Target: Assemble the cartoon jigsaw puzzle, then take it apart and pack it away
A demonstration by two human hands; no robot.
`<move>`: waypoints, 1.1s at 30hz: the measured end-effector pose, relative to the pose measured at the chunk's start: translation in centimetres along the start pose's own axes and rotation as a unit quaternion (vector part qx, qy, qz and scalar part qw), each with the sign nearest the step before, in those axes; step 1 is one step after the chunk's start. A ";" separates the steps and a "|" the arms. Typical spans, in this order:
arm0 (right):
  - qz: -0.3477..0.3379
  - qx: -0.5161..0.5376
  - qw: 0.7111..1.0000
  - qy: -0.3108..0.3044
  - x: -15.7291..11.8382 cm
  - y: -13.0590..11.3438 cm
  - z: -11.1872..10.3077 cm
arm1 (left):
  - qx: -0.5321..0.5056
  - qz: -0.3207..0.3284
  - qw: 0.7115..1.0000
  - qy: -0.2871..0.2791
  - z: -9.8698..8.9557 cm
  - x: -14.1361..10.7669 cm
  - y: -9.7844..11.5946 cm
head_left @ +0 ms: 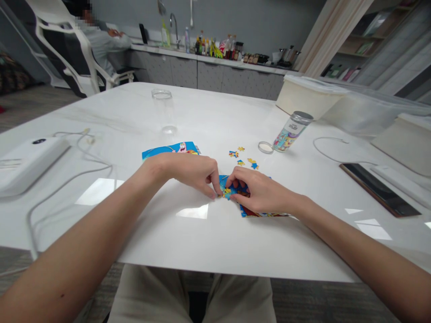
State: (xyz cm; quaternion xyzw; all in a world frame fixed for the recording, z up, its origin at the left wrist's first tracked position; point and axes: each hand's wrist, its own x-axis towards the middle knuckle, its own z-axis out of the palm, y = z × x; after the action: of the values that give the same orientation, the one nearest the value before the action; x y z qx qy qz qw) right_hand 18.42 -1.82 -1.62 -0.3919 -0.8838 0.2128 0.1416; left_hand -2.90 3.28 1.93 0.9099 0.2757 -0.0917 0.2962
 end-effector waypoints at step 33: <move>-0.036 0.002 0.999 -0.004 -0.3 -1.0 -0.1 | 0.022 0.035 0.999 -0.012 -0.1 -0.1 0.1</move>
State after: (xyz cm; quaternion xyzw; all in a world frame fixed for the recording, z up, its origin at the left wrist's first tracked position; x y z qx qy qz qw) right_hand 18.04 -2.64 -1.07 -0.3584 -0.8975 0.2111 0.1465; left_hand -2.95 3.28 2.10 0.9240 0.2377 -0.0983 0.2830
